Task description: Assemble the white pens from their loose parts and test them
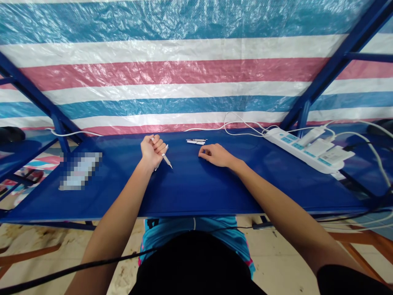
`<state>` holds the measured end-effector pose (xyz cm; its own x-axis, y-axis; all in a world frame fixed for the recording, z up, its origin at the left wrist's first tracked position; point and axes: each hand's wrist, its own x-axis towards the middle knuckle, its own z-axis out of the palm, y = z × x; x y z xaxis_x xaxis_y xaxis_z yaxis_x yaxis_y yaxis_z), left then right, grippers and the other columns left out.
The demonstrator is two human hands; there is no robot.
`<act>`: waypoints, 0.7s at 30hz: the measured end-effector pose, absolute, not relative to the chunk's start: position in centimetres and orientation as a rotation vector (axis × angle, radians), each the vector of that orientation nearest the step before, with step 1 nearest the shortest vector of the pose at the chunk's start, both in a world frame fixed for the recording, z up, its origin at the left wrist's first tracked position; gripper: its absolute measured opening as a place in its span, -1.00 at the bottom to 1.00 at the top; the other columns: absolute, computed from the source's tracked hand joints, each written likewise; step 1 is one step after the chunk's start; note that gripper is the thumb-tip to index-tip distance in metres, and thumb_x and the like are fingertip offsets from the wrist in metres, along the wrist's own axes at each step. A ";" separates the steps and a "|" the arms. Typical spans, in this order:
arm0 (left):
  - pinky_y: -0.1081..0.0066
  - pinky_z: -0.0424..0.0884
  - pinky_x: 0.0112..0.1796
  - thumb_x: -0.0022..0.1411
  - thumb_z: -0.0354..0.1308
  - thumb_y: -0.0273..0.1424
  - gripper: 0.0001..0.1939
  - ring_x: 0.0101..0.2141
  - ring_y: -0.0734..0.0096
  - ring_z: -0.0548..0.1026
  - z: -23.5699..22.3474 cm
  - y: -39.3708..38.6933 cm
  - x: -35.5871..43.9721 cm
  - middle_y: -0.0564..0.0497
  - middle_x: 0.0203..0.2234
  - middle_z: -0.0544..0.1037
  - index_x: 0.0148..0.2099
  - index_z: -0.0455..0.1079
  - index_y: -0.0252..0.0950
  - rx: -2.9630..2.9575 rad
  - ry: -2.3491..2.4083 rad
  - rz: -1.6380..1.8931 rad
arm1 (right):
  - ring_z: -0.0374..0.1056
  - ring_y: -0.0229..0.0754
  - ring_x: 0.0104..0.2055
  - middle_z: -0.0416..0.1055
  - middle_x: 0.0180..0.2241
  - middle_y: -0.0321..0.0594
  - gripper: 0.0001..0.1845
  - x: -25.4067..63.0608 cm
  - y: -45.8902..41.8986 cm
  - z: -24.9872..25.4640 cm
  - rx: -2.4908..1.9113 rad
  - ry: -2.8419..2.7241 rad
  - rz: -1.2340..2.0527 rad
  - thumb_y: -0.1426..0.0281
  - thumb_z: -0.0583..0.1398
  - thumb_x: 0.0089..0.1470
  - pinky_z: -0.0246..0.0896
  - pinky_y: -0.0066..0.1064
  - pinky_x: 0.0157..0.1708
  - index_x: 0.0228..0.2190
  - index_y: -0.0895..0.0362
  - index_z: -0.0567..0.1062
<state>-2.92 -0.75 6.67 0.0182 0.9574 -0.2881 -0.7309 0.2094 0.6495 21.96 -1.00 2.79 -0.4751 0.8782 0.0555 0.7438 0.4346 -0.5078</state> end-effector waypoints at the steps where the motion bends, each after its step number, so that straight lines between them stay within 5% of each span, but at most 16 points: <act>1: 0.53 -0.15 -0.75 0.38 -0.10 -0.41 -0.55 -0.79 0.59 -0.11 6.7 -0.7 -3.2 0.22 -0.75 -0.14 -0.57 -0.11 -0.20 0.373 0.786 1.358 | 0.37 -0.22 -0.45 0.49 -0.50 -0.29 -0.80 22.0 -1.0 2.8 -1.390 -2.382 0.606 0.36 0.18 0.27 0.17 -0.39 -0.29 -0.27 0.10 0.62; 5: 0.56 -0.07 -0.75 0.45 -0.09 -0.31 -0.54 -0.77 0.58 -0.03 6.6 -0.4 -3.6 0.21 -0.73 -0.07 -0.55 -0.01 -0.20 0.449 0.837 1.302 | 0.38 -0.22 -0.45 0.49 -0.50 -0.29 -0.79 22.1 -0.9 2.8 -1.389 -2.384 0.610 0.35 0.17 0.28 0.16 -0.40 -0.29 -0.26 0.09 0.62; 12: 0.60 0.05 -0.69 0.44 0.01 -0.45 -0.52 -0.70 0.55 0.16 5.6 -0.4 -1.9 0.11 -0.72 0.19 -0.59 0.25 -0.30 0.838 1.126 1.206 | 0.38 -0.23 -0.44 0.51 -0.48 -0.28 -0.80 21.8 -1.1 3.0 -1.431 -2.379 0.603 0.37 0.18 0.28 0.15 -0.41 -0.29 -0.26 0.11 0.62; 21: 0.49 0.35 -0.27 0.21 0.27 -0.51 -0.65 -0.42 0.32 0.39 3.8 0.2 -2.4 0.04 -0.65 0.39 -0.63 0.53 -0.21 1.645 1.357 1.246 | 0.36 -0.23 -0.45 0.51 -0.49 -0.29 -0.81 21.7 -1.2 3.2 -1.441 -2.383 0.584 0.38 0.19 0.28 0.13 -0.43 -0.32 -0.27 0.10 0.62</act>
